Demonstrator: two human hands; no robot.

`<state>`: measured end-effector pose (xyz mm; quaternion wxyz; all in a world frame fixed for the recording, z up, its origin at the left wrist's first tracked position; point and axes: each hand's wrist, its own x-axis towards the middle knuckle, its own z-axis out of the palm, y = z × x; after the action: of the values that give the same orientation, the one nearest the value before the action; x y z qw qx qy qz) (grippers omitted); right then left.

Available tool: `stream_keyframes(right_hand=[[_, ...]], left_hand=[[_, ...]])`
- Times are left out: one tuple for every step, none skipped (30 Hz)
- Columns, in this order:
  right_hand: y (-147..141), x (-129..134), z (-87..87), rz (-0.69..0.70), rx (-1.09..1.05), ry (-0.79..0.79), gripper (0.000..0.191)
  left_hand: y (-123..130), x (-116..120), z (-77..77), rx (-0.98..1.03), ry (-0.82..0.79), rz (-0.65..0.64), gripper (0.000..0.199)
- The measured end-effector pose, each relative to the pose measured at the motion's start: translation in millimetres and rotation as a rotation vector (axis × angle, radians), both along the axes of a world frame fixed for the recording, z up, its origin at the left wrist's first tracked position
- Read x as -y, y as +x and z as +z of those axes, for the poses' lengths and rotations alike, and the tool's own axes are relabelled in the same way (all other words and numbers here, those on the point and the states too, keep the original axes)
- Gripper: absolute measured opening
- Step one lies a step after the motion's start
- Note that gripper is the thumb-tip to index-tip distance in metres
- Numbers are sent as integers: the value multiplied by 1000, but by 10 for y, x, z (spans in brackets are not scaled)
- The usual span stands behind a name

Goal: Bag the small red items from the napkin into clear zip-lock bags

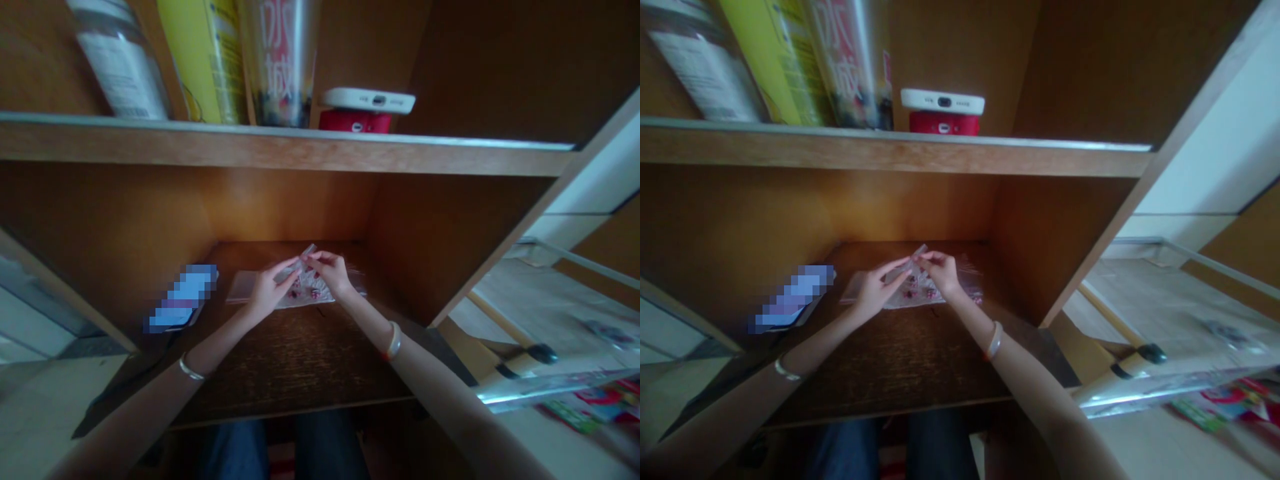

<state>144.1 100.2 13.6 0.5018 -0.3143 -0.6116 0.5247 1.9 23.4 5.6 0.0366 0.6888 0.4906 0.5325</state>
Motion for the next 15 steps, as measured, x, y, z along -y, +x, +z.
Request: stream_keyframes(right_hand=[[-22,12,-50,-16,-5,36,27],[-38,31,-99,-34,-8,76,27],[-49,57,-146,-53,3,122,26],[-55,89,-188,-78,32,175,25],[-56,126,-223,-101,76,234,24],[-54,167,-249,-117,126,293,24],[-49,209,-266,-118,175,346,24],[-43,250,-274,-109,214,390,25],[-37,289,-273,-96,239,422,26],[-31,325,-267,-84,250,441,28],[-27,356,-257,-75,254,449,29],[-23,382,-245,-73,252,456,30],[-21,402,-234,-72,245,465,29],[-20,416,-226,-74,236,477,29],[-20,426,-221,-76,225,490,28]], left_hand=[[-12,1,-25,3,7,4,29],[-25,4,-49,1,12,-1,29],[-37,8,-71,-7,19,-11,28],[-49,13,-93,-20,31,-21,28],[-61,18,-113,-39,48,-27,27],[-72,22,-132,-66,67,-26,27],[-81,25,-150,-101,85,-14,27],[-88,28,-166,-137,101,9,27],[-93,31,-179,-170,110,32,27],[-95,34,-190,-194,115,50,28],[-95,38,-197,-208,123,62,29],[-93,42,-202,-215,136,69,29],[-90,46,-205,-220,156,72,29],[-88,50,-208,-229,177,70,29],[-86,53,-211,-242,196,66,30]])
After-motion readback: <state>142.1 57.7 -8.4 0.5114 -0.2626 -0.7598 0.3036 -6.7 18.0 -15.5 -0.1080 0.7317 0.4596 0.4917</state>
